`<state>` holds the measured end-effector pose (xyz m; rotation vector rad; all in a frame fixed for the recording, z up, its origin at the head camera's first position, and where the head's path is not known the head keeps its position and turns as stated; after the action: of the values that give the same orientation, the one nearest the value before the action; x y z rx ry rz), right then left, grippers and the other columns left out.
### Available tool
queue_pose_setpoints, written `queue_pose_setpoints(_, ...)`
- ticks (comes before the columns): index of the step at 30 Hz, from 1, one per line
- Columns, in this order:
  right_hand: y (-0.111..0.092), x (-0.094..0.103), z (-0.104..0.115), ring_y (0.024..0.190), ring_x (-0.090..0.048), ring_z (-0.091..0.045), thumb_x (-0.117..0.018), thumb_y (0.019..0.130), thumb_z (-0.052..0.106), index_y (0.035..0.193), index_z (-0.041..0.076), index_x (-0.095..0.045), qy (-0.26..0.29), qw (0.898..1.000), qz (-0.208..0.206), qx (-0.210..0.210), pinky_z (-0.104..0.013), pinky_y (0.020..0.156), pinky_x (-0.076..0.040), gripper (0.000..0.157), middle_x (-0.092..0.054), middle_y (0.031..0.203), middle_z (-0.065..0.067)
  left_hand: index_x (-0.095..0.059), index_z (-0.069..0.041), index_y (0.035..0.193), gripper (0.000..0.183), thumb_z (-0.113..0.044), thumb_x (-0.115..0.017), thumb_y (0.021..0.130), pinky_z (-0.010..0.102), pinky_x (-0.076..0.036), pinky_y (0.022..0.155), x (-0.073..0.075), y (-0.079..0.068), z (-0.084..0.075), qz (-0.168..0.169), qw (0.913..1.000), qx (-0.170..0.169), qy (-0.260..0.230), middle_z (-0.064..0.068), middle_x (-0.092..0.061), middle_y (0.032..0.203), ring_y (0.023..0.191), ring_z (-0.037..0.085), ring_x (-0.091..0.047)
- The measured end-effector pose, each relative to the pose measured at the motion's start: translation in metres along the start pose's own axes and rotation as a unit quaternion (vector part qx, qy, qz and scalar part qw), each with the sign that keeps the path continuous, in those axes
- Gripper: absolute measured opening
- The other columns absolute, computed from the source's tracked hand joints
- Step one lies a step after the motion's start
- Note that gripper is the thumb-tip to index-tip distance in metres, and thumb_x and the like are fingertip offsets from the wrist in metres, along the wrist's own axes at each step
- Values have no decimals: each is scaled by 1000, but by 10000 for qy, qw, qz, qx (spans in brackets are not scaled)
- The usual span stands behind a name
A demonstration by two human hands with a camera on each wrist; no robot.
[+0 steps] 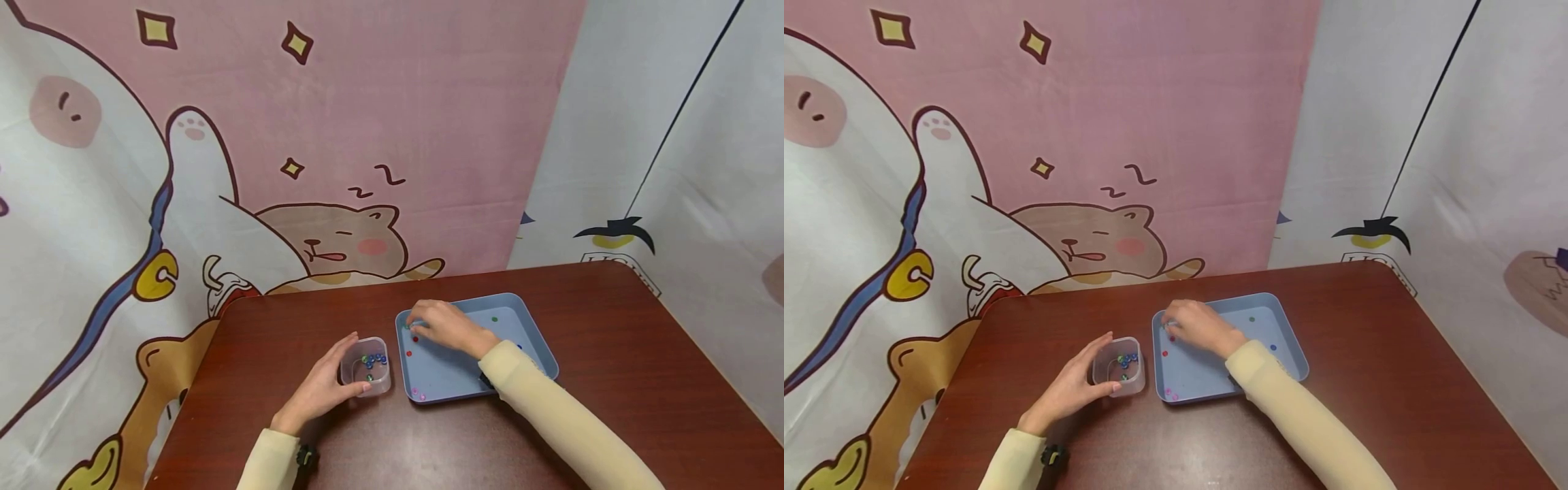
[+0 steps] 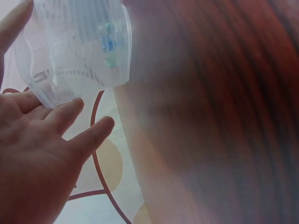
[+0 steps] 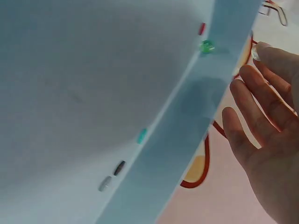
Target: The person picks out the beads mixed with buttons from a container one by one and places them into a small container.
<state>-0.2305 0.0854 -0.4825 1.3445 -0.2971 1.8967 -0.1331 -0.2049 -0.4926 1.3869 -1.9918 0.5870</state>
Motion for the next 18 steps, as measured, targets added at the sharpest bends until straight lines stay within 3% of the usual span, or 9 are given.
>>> queue_pose_setpoints(9,-3,19,9,105,-68,-19,-77,95,17,109,11,-77,87,9990,-430,107,-42,91,-56,15,-71,111,0,-39,-11,159,94,-41,-87,84,56,-36,116,0,1,0,15,10000,-8,-17,5,-35,166,147,28,-41)
queue_pose_setpoints(18,-8,38,19,108,-67,-15,-75,98,20,109,15,-77,334,9974,-635,-41,-39,93,-56,13,-71,113,4,-38,-11,160,95,-39,-88,84,57,-35,117,0,1,-1,31,10000,-15,-65,6,-35,166,147,29,-40)
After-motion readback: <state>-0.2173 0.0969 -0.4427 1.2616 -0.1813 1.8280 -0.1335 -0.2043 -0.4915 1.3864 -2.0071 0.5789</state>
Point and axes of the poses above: each hand's wrist, its own y-axis towards the middle knuckle, its own x-axis out of the back of the hand, z = x × y, the point moved 1 cm from there along y, towards the middle knuckle
